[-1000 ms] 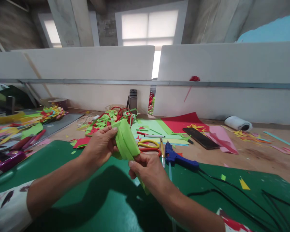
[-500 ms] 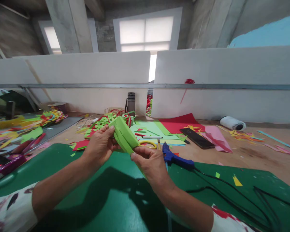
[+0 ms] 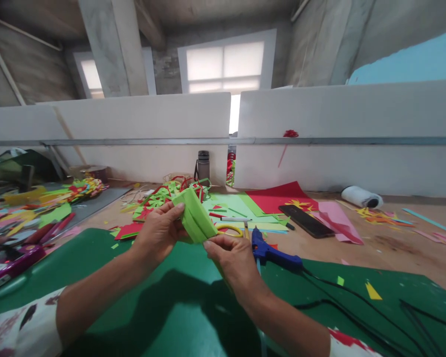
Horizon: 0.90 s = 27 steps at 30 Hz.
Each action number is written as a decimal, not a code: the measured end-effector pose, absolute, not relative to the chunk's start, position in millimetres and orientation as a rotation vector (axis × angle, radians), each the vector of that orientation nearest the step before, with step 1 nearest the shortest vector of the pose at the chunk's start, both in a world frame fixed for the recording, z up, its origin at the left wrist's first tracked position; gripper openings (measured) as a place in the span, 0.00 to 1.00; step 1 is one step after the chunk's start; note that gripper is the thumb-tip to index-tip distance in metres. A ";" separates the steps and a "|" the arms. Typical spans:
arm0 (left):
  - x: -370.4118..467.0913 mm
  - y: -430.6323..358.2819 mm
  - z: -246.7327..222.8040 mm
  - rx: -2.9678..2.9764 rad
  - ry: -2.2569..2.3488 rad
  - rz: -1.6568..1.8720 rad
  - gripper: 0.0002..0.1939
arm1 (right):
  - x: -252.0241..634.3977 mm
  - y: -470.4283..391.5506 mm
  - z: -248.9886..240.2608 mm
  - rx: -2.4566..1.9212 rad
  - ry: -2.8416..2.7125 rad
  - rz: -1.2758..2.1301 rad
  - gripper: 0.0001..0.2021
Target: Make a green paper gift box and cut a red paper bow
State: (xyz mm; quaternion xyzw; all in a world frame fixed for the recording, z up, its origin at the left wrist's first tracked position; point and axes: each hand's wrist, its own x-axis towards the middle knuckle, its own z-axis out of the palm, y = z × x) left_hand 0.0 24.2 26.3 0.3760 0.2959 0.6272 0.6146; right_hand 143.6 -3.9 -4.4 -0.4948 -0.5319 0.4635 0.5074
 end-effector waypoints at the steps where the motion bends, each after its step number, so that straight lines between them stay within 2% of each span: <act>1: -0.3 24.1 26.4 0.875 0.681 1.438 0.07 | 143.7 -3.2 -5.3 -1.194 -1.302 1.106 0.10; 6: -5.9 22.7 30.6 1.019 0.697 1.517 0.09 | 149.6 4.6 -8.5 -1.184 -1.374 1.038 0.11; 9: -8.5 16.6 36.7 1.256 0.791 1.541 0.08 | 157.2 6.7 -0.2 -1.158 -1.415 0.713 0.12; 14: -5.4 2.5 41.4 1.706 0.999 1.389 0.08 | 166.4 -6.6 27.3 -0.890 -1.647 0.105 0.03; 16: -2.7 -1.8 40.6 1.766 0.992 1.321 0.08 | 167.6 -13.4 35.3 -0.797 -1.750 -0.050 0.04; 27: 9.2 -11.8 36.8 1.979 0.960 1.220 0.09 | 170.8 -22.0 44.2 -0.798 -1.901 -0.339 0.04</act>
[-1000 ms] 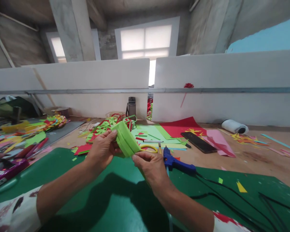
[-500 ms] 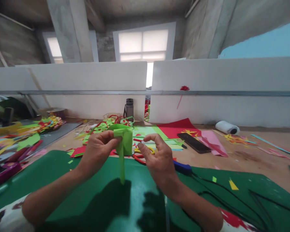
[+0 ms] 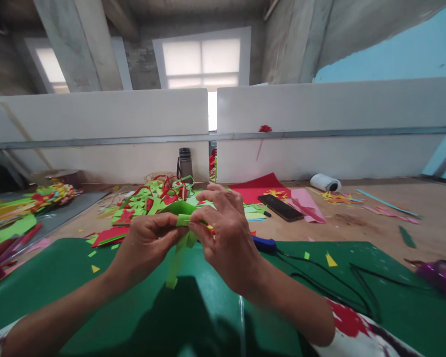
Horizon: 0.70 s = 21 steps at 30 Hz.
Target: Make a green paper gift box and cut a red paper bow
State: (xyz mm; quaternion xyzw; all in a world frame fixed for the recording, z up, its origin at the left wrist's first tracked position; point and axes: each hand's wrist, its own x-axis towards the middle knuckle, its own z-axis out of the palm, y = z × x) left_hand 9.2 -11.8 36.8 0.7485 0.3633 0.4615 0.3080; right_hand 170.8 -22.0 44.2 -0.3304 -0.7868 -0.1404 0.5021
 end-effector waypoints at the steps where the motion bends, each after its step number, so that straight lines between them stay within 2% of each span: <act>1: 9.5 -11.2 36.6 1.992 0.966 1.221 0.09 | 170.9 -22.1 44.3 -0.799 -1.902 -0.351 0.04; 13: 9.6 -7.5 34.5 2.105 1.001 1.197 0.10 | 169.7 -21.6 42.8 -0.859 -1.957 -0.434 0.06; 21: 12.3 1.2 26.9 1.878 1.016 0.939 0.08 | 173.0 -14.7 43.8 -0.936 -1.994 -0.363 0.08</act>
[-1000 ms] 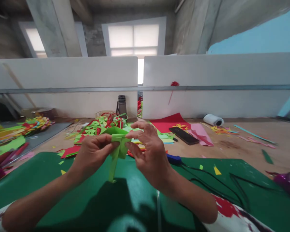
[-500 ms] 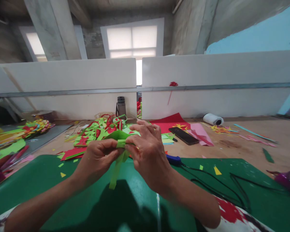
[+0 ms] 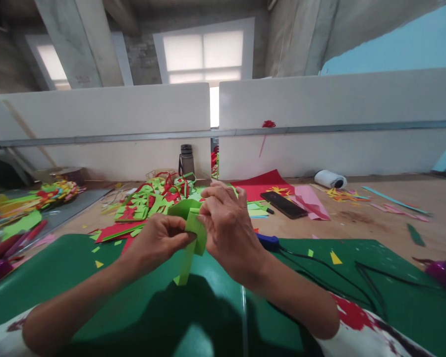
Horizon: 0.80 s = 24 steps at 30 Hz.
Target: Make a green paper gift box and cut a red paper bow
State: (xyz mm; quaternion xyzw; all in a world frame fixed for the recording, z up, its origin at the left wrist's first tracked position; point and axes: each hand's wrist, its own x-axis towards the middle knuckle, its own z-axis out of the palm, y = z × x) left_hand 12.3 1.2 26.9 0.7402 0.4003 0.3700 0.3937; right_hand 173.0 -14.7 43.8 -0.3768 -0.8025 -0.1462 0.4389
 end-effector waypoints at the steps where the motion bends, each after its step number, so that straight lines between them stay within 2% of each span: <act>1: 12.6 2.0 26.7 1.859 1.022 0.911 0.07 | 173.7 -13.5 43.9 -0.956 -1.988 -0.346 0.08; 12: 17.8 0.2 24.2 1.426 0.900 0.696 0.07 | 179.3 -4.0 47.1 -1.118 -1.914 -0.150 0.08; 18: 12.9 -0.3 23.8 1.654 0.945 0.710 0.13 | 178.2 -2.4 47.4 -1.194 -1.900 -0.022 0.07; 24: 8.4 0.5 16.2 1.740 0.947 0.666 0.12 | 176.7 -2.4 50.1 -1.315 -1.922 0.169 0.08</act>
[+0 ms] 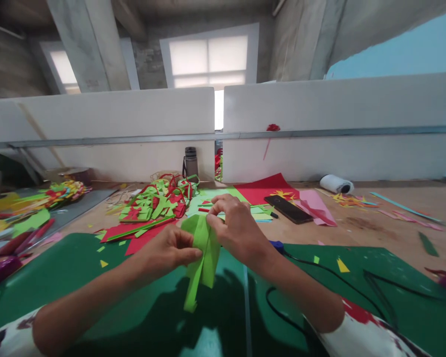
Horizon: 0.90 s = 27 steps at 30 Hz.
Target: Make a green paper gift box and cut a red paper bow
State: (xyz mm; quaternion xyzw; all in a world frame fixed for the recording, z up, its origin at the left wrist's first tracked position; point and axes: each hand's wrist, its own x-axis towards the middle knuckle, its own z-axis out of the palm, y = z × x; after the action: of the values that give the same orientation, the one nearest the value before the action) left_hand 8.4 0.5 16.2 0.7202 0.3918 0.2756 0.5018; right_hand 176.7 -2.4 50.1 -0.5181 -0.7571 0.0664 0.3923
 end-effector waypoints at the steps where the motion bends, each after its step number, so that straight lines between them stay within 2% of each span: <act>1: 8.5 0.5 15.4 1.754 0.941 0.665 0.12 | 176.7 -2.4 50.4 -1.333 -1.923 0.190 0.08; 8: 8.7 3.1 10.7 1.779 0.953 0.638 0.12 | 177.5 -2.1 51.1 -1.289 -1.945 0.314 0.10; 20: 6.8 0.7 10.6 1.713 0.950 0.540 0.12 | 176.9 4.1 43.9 -1.206 -1.923 0.274 0.10; 24: 1.7 3.2 15.2 1.557 1.012 0.716 0.09 | 178.9 4.9 42.2 -1.219 -1.797 0.189 0.07; 27: -6.8 8.4 18.1 1.328 1.005 0.941 0.09 | 178.9 5.2 37.1 -1.247 -1.721 0.270 0.12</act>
State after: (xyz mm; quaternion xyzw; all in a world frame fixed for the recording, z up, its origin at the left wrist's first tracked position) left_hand -6.8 8.4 18.1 0.5672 0.4294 0.4021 0.5764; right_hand 178.9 5.2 37.1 -0.5108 -0.7053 0.1104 0.4791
